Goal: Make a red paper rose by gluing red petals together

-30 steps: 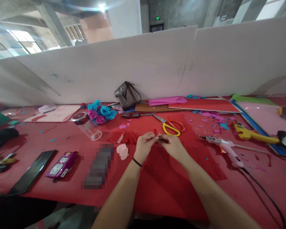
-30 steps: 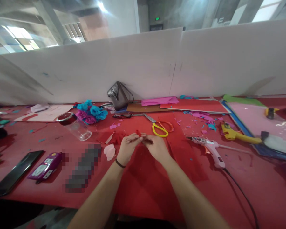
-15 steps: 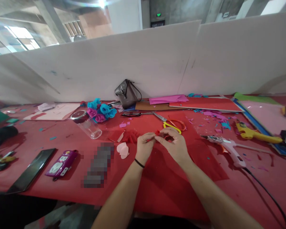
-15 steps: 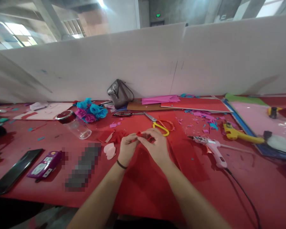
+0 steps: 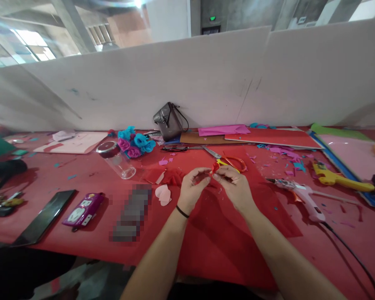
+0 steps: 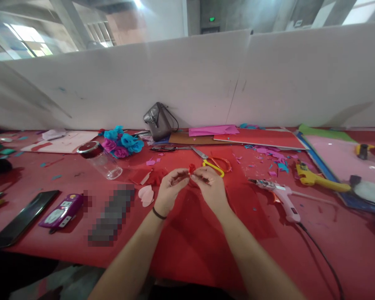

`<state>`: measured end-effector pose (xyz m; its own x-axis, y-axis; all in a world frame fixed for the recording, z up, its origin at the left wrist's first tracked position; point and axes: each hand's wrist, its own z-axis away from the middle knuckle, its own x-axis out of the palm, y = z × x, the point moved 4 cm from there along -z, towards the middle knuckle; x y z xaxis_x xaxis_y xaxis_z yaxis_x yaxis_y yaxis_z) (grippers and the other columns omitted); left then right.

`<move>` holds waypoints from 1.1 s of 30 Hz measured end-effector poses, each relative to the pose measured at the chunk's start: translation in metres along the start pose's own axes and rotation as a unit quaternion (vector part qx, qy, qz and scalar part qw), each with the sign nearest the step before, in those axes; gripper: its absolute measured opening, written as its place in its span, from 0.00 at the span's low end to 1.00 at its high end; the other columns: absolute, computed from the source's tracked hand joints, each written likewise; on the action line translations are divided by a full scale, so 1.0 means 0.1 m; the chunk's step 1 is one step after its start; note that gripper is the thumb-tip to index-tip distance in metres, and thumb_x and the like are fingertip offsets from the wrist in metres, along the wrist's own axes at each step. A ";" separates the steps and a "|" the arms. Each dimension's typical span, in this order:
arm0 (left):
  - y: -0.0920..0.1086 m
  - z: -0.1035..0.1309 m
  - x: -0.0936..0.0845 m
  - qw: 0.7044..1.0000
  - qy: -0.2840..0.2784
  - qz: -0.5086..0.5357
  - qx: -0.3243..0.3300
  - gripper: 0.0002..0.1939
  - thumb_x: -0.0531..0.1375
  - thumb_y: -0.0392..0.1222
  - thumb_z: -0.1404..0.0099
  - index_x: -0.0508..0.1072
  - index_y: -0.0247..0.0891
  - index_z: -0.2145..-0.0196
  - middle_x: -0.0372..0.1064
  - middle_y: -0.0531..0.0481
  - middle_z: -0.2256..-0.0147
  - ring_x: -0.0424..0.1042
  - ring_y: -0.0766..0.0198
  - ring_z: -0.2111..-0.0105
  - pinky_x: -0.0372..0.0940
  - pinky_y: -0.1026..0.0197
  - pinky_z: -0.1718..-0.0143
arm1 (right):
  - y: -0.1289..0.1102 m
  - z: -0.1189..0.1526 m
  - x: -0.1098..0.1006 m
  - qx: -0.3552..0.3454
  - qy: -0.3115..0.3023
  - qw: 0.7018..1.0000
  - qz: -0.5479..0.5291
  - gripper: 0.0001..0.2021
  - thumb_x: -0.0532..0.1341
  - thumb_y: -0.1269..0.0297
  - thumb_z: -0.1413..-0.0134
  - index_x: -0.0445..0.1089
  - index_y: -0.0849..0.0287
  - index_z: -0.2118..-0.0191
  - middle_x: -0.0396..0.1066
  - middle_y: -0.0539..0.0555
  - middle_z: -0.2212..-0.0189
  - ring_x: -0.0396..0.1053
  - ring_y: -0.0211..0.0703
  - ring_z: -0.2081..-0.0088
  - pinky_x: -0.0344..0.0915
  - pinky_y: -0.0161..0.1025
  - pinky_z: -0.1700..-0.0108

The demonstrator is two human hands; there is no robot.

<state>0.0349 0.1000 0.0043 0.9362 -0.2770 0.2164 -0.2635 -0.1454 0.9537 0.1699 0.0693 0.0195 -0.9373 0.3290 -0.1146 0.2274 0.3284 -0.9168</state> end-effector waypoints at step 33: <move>-0.16 0.02 0.08 0.986 -0.003 0.079 -0.144 0.10 0.69 0.39 0.55 0.75 0.35 0.73 0.70 0.53 0.75 0.66 0.70 0.73 0.62 0.64 0.65 | 0.03 -0.03 -0.10 0.198 0.036 0.971 -0.128 0.06 0.64 0.61 0.65 0.71 0.57 0.78 0.69 0.47 0.81 0.64 0.37 0.76 0.59 0.36 0.69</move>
<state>0.0460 0.0987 -0.0100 0.8872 -0.2798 0.3668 -0.3281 0.1761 0.9281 0.1807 0.0695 0.0194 -0.9253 0.3478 0.1515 -0.1445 0.0461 -0.9884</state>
